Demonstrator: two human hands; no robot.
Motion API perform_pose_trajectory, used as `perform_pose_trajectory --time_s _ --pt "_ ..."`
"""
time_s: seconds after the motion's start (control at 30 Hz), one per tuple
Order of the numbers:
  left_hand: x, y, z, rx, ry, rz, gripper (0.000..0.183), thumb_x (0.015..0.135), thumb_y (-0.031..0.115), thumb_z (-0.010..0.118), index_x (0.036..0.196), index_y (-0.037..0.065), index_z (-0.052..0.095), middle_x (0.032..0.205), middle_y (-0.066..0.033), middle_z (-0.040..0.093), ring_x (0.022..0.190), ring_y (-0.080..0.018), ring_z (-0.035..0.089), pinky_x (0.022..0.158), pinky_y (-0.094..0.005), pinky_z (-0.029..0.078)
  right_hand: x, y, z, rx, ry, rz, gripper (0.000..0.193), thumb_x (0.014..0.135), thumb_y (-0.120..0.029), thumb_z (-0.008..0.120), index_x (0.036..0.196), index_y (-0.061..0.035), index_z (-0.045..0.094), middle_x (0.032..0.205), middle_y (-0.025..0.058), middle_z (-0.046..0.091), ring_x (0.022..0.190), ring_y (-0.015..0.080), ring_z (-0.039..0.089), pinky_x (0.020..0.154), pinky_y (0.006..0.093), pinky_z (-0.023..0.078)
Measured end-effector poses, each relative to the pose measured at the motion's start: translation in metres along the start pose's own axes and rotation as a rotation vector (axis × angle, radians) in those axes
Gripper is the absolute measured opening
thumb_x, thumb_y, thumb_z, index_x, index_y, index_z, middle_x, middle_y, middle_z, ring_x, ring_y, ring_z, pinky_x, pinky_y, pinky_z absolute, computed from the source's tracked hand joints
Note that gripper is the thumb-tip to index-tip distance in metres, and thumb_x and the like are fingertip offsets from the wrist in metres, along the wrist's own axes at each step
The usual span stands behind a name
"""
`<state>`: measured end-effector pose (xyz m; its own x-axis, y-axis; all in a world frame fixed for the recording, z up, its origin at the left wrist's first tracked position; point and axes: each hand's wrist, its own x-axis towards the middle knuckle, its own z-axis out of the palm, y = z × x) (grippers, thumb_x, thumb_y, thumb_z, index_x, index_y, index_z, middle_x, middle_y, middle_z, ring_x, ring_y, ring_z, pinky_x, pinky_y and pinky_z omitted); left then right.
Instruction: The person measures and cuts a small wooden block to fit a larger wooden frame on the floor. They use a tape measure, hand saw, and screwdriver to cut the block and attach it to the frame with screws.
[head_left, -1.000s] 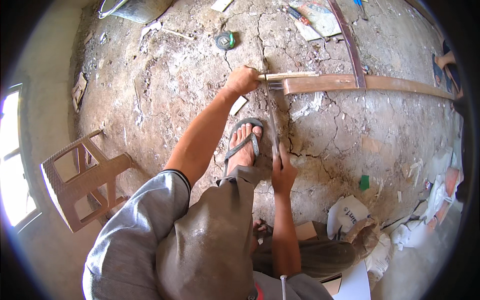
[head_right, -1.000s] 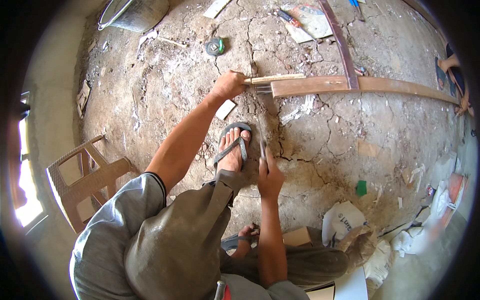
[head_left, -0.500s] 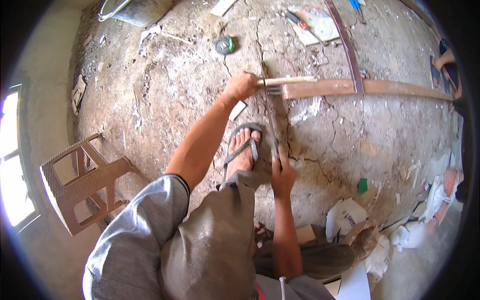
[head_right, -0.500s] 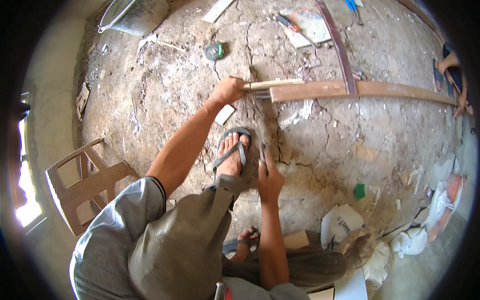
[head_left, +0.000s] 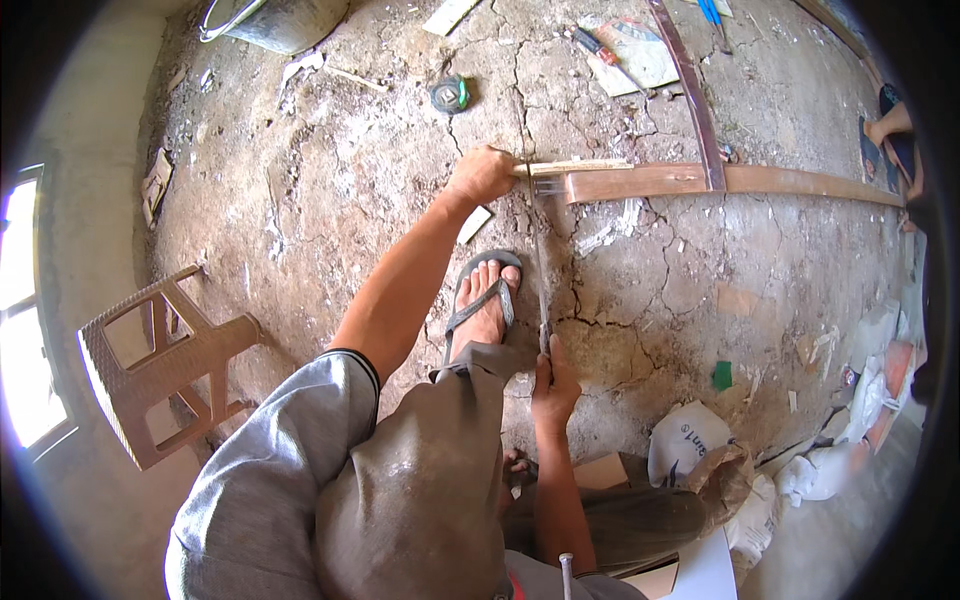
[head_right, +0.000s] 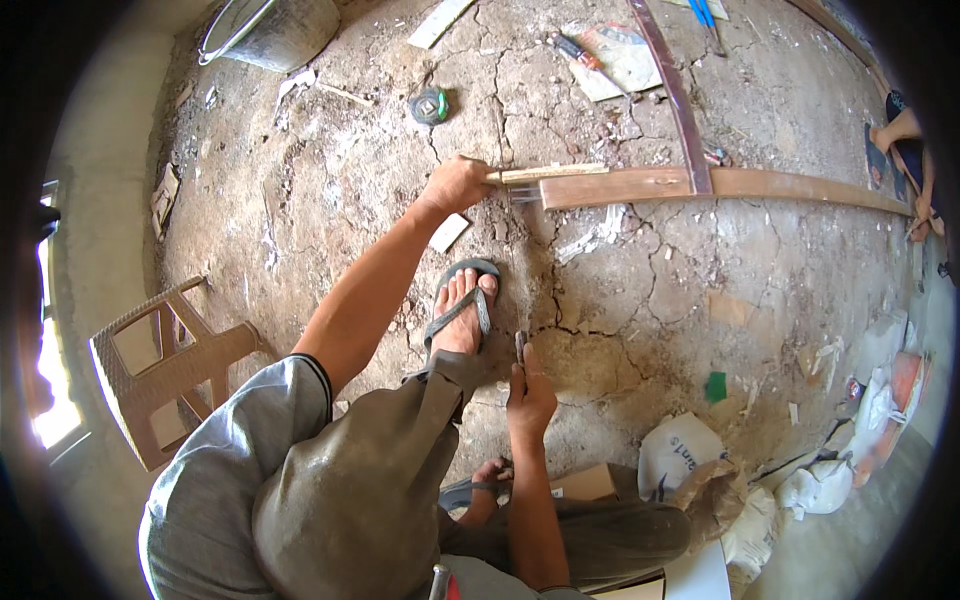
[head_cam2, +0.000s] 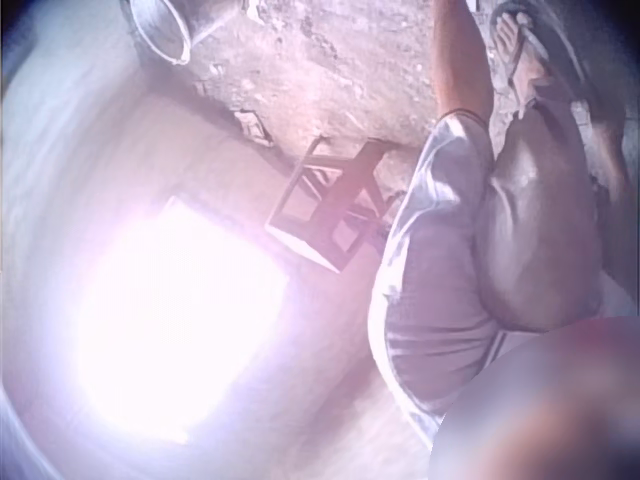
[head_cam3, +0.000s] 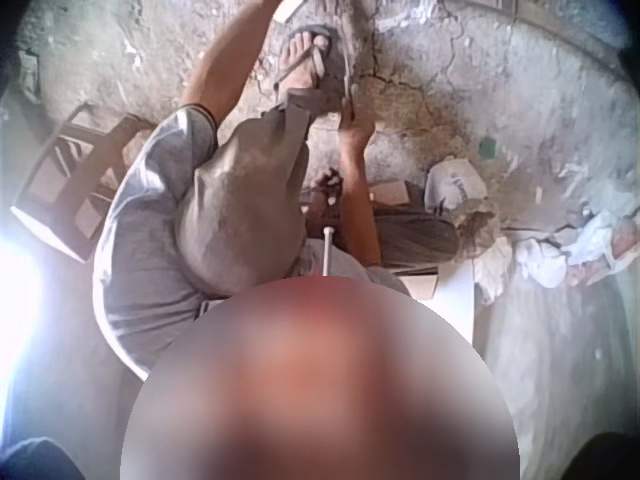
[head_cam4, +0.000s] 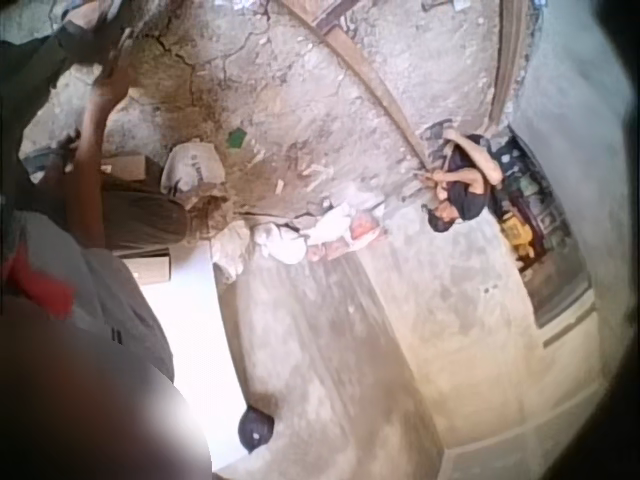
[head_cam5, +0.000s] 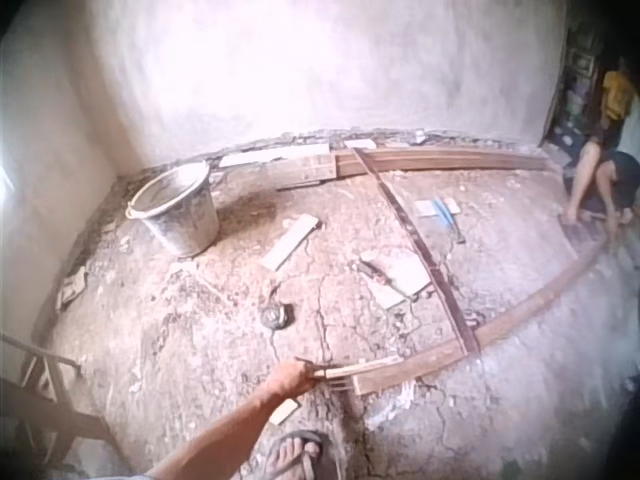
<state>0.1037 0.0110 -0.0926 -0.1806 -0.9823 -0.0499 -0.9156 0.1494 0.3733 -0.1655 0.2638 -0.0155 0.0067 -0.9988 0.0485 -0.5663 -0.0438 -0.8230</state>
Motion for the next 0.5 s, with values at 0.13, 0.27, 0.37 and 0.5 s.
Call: perform_pose_trajectory --time_s 0.13,0.27,0.37,0.5 --pt "0.003 -0.001 -0.001 -0.032 -0.023 0.044 0.029 0.085 0.036 0.082 0.088 0.008 0.075 0.084 -0.0137 0.075 0.077 -0.0355 0.074 0.071 -0.0460 0.060 0.002 0.001 0.001 -0.016 -0.142 0.238 0.038 0.101 -0.014 0.064 0.137 -0.0036 0.067 0.111 0.0224 0.075 0.094 0.0367 0.075 0.079 0.0412 0.057" --pt "0.004 -0.001 -0.002 -0.084 -0.048 -0.048 0.014 0.083 0.025 0.074 0.084 0.011 0.077 0.081 -0.0148 0.075 0.078 -0.0384 0.074 0.073 -0.0486 0.060 0.017 -0.001 0.004 0.042 -0.005 0.042 0.036 0.103 -0.017 0.060 0.136 -0.0053 0.068 0.111 0.0223 0.075 0.093 0.0375 0.075 0.077 0.0412 0.057" --pt "0.003 -0.005 0.001 -0.042 -0.017 0.012 0.015 0.083 0.023 0.073 0.082 0.009 0.076 0.080 -0.0159 0.075 0.076 -0.0376 0.074 0.072 -0.0477 0.060 0.026 -0.007 0.004 0.018 -0.070 0.072 0.036 0.103 -0.016 0.059 0.136 -0.0031 0.067 0.113 0.0217 0.075 0.097 0.0346 0.076 0.081 0.0391 0.058" --pt "0.012 -0.018 0.007 -0.089 0.005 0.098 0.026 0.080 0.028 0.083 0.076 0.005 0.071 0.073 -0.0156 0.072 0.067 -0.0357 0.071 0.065 -0.0460 0.058 0.036 -0.015 0.005 -0.021 -0.068 0.063 0.037 0.102 -0.016 0.061 0.135 -0.0008 0.068 0.103 0.0225 0.076 0.086 0.0321 0.076 0.077 0.0381 0.057"
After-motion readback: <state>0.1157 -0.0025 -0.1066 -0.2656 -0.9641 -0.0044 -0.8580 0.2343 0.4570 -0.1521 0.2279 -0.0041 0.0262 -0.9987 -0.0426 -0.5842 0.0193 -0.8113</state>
